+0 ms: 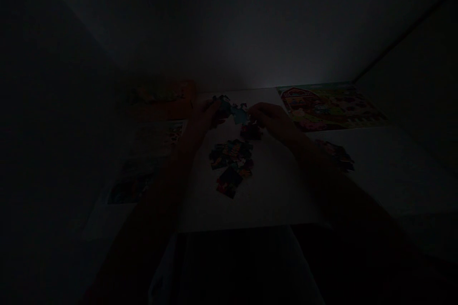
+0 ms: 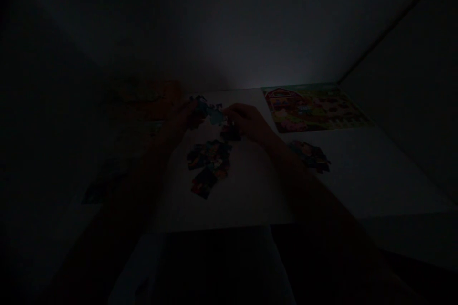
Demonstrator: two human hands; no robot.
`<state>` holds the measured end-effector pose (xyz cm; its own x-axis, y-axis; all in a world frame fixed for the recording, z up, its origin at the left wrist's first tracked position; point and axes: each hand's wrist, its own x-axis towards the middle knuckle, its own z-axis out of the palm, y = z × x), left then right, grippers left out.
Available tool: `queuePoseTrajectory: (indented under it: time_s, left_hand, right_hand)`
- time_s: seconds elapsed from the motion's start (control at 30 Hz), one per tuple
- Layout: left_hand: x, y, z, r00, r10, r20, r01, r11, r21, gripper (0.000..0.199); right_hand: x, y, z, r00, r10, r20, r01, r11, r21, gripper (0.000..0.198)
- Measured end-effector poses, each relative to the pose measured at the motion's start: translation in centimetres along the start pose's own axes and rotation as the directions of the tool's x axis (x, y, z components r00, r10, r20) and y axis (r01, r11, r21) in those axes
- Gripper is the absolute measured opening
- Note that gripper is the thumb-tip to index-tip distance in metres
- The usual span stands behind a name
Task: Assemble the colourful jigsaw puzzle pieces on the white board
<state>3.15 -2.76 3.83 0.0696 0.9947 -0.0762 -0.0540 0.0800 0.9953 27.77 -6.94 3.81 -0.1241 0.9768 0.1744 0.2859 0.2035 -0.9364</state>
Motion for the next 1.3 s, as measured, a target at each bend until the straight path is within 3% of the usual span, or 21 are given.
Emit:
queuePoseTrajectory:
  time_s: [0.1, 0.17, 0.3, 0.4, 0.47, 0.57, 0.67, 0.77, 1.07, 1.2, 1.3]
  left_hand:
    - [-0.1, 0.4, 0.0, 1.000, -0.010, -0.011, 0.010, 1.000, -0.013, 0.036]
    - [-0.2, 0.6, 0.0, 1.000, -0.004, -0.020, 0.003, 1.000, -0.026, 0.033]
    - [-0.2, 0.6, 0.0, 0.999, 0.006, -0.053, -0.007, 1.000, -0.021, 0.035]
    - [-0.1, 0.5, 0.1, 0.999, -0.010, -0.053, 0.011, 1.000, 0.009, 0.039]
    - [-0.2, 0.5, 0.1, 1.000, -0.007, -0.013, 0.007, 1.000, 0.023, 0.040]
    - [-0.7, 0.4, 0.2, 0.995, 0.022, 0.096, -0.026, 0.999, 0.040, 0.045]
    - [-1.0, 0.3, 0.3, 0.985, 0.057, 0.162, -0.069, 0.995, 0.069, 0.049]
    - [-1.1, 0.1, 0.3, 0.976, 0.087, 0.200, -0.110, 0.988, 0.105, 0.050]
    - [-0.9, 0.0, 0.3, 0.973, 0.100, 0.207, -0.111, 0.993, 0.042, 0.051]
    - [-0.6, 0.0, 0.3, 0.993, 0.044, 0.113, -0.052, 0.996, 0.068, 0.038]
    - [-0.3, 0.2, 0.3, 0.999, -0.011, 0.042, 0.007, 0.995, 0.098, 0.033]
  right_hand:
    - [-0.3, -1.2, -2.0, 0.995, 0.009, 0.095, 0.000, 0.995, -0.101, 0.060]
    - [-0.8, -1.9, -4.6, 0.977, 0.058, 0.207, -0.015, 0.979, -0.204, 0.061]
    - [-2.4, -1.8, -11.1, 0.877, 0.259, 0.404, -0.092, 0.916, -0.390, 0.057]
    - [-2.8, -0.8, -13.3, 0.891, 0.320, 0.322, -0.157, 0.882, -0.443, 0.056]
    - [-2.4, -0.4, -12.3, 0.937, 0.283, 0.205, -0.162, 0.872, -0.463, 0.054]
    - [-1.5, -0.6, -8.2, 0.991, 0.088, 0.104, -0.033, 0.894, -0.446, 0.050]
    - [-0.9, -1.1, -3.8, 0.995, -0.042, 0.087, 0.071, 0.929, -0.364, 0.052]
    - [-0.8, -1.2, -1.4, 0.995, -0.047, 0.093, 0.072, 0.955, -0.286, 0.050]
    - [-0.5, -0.8, -1.6, 0.996, 0.002, 0.087, 0.016, 0.980, -0.197, 0.052]
    - [-0.4, -1.3, -1.7, 0.997, -0.028, 0.074, 0.041, 0.983, -0.177, 0.057]
    - [-1.0, -2.1, -3.2, 0.991, -0.015, 0.134, 0.042, 0.978, -0.205, 0.060]
